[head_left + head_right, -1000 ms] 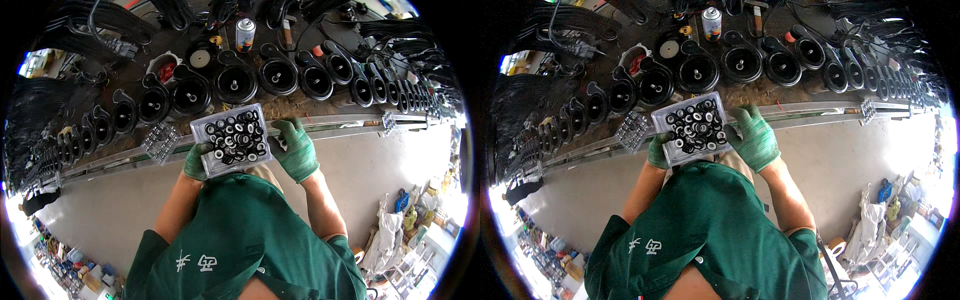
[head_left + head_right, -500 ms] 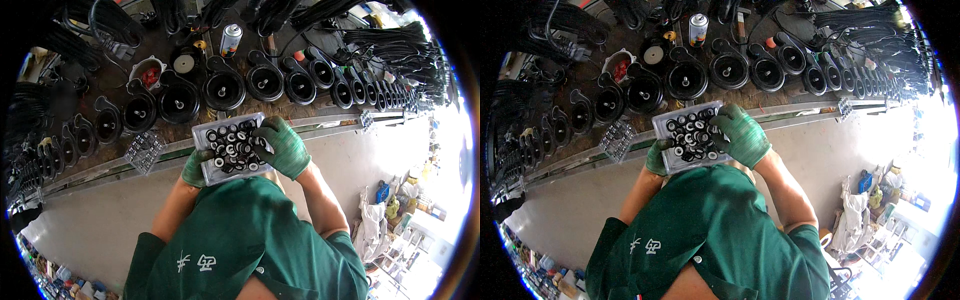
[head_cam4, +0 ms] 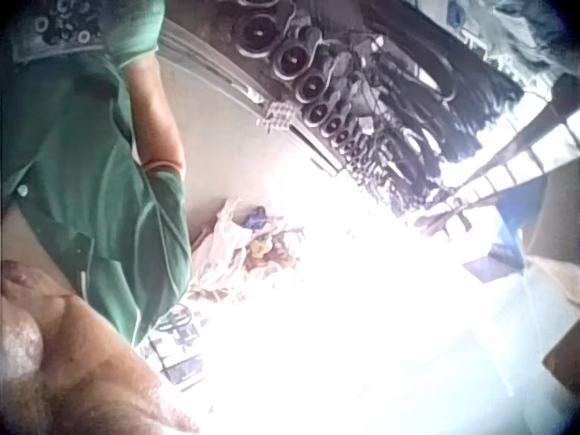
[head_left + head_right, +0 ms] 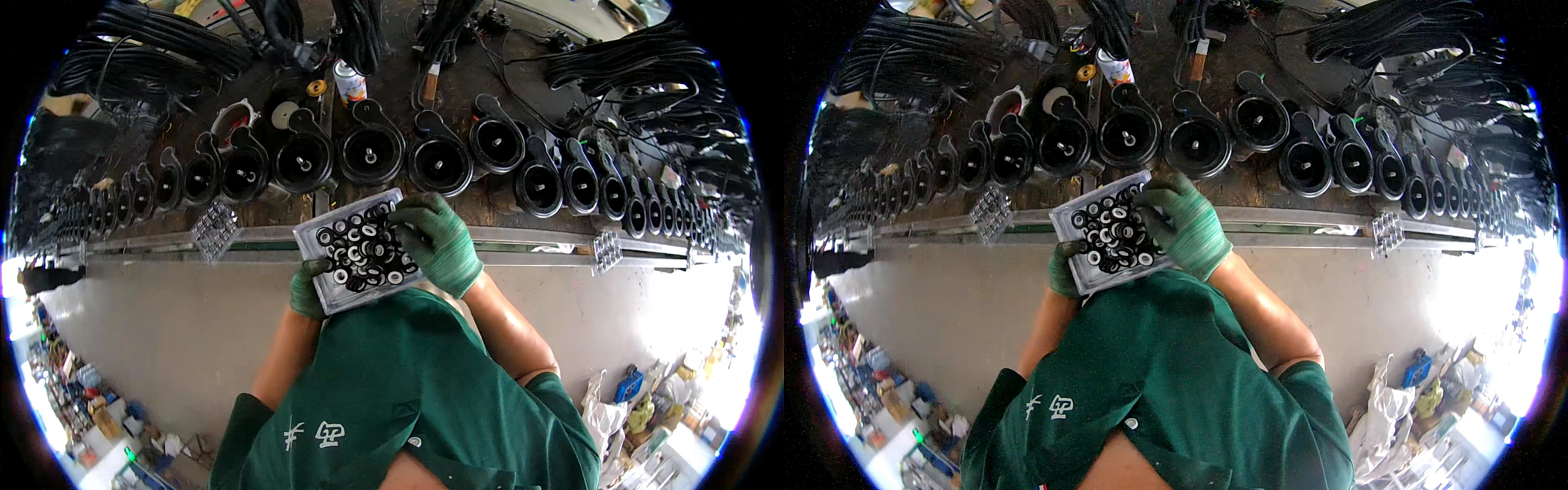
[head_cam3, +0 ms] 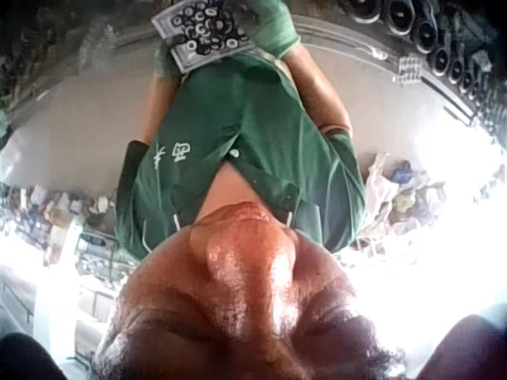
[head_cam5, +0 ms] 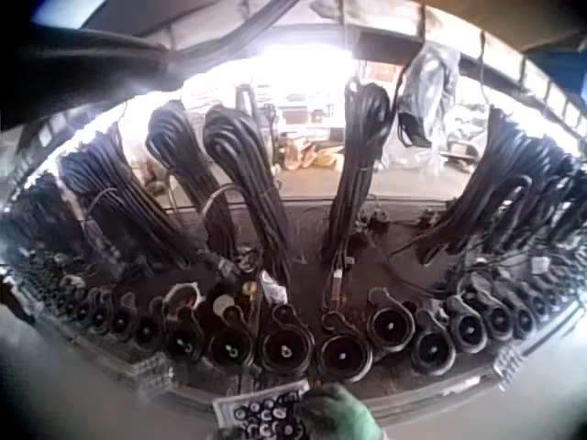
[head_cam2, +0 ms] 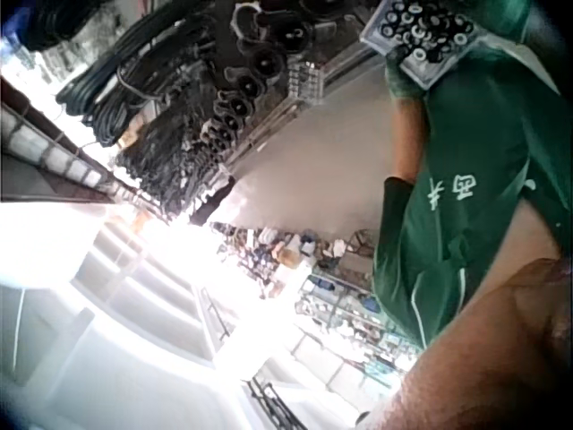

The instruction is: The person places small black and white circular components from a clear plastic container into the openings of a row of black electrical devices on a workbench. The person handles the components one by one, inserting them into the devices sequentially.

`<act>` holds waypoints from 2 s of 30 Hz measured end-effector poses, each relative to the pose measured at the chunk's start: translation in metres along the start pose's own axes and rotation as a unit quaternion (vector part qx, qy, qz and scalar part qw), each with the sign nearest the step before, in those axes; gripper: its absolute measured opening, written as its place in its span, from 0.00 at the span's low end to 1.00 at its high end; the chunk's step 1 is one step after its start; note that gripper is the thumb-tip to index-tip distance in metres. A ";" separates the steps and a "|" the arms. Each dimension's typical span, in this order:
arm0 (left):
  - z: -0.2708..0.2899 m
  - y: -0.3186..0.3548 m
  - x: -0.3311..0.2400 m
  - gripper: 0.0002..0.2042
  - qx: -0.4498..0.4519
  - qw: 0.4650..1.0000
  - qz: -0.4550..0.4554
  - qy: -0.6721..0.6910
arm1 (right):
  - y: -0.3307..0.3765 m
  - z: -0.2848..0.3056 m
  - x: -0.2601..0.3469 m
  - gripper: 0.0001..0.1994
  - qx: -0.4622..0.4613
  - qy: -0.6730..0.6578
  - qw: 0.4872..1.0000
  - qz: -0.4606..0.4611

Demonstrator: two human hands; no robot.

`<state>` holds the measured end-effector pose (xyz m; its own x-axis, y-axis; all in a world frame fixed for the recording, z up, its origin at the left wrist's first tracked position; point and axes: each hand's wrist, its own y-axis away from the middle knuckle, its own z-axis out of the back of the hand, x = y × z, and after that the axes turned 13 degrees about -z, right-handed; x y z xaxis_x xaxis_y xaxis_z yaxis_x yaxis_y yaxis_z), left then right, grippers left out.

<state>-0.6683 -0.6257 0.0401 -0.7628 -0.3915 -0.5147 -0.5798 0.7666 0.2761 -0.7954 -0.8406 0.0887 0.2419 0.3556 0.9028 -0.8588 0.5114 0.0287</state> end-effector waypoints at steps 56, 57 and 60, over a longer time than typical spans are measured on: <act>-0.034 0.008 0.074 0.41 -0.017 0.991 -0.097 0.088 | 0.002 0.074 0.008 0.14 0.149 0.112 0.980 0.062; -0.035 0.011 0.079 0.41 -0.023 0.990 -0.109 0.086 | 0.000 0.092 0.008 0.12 0.111 0.082 0.990 0.042; -0.041 0.019 0.088 0.40 -0.048 0.986 -0.139 0.077 | -0.030 0.143 -0.034 0.10 -0.029 0.019 0.999 -0.040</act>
<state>-0.7581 -0.6665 0.0333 -0.6011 -0.6574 -0.4545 -0.7911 0.5701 0.2216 -0.8429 -0.9802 0.1183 0.3262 0.3400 0.8821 -0.8085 0.5839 0.0739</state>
